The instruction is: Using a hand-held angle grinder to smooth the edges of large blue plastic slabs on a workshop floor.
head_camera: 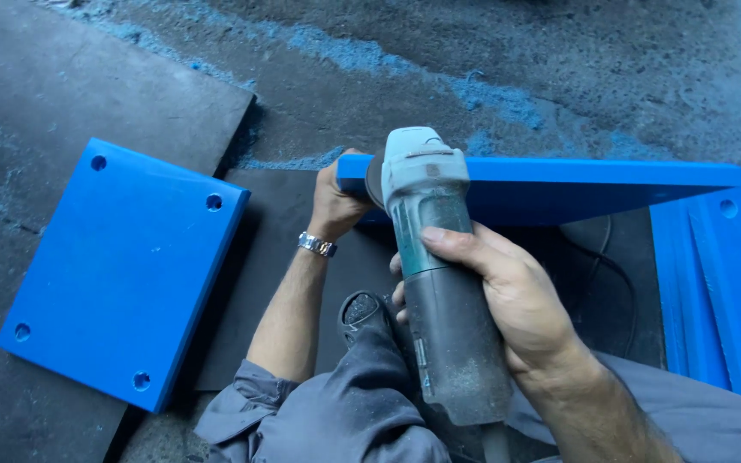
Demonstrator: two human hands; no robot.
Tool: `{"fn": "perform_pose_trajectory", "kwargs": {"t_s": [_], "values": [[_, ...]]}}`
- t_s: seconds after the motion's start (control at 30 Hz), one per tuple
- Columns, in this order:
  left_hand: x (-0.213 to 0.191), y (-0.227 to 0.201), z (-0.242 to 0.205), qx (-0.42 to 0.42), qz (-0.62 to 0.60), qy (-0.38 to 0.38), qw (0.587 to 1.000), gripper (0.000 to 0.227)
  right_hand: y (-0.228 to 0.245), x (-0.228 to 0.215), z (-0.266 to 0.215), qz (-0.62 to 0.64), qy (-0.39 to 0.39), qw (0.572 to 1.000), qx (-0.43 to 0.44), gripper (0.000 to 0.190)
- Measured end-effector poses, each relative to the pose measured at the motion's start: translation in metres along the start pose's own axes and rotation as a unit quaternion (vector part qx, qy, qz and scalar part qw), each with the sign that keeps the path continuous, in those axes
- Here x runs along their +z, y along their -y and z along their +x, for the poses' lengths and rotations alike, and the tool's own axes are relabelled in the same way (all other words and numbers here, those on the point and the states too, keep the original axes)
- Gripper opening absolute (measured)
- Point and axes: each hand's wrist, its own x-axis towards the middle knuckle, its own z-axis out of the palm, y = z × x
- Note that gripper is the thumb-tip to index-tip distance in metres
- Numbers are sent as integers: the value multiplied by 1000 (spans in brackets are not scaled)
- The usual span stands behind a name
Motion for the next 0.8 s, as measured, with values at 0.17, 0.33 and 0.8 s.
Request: {"fn": "perform_pose_trajectory", "kwargs": {"t_s": [0.17, 0.33, 0.8], "values": [[1, -5, 1, 2, -26, 19, 999, 37, 7, -76, -14, 64, -65, 994, -62, 49], [2, -1, -4, 26, -1, 8, 1000, 37, 17, -164, -32, 56, -134, 979, -140, 51], [-4, 11, -1, -53, -130, 8, 990, 41, -2, -68, -1, -13, -24, 996, -82, 50]]}}
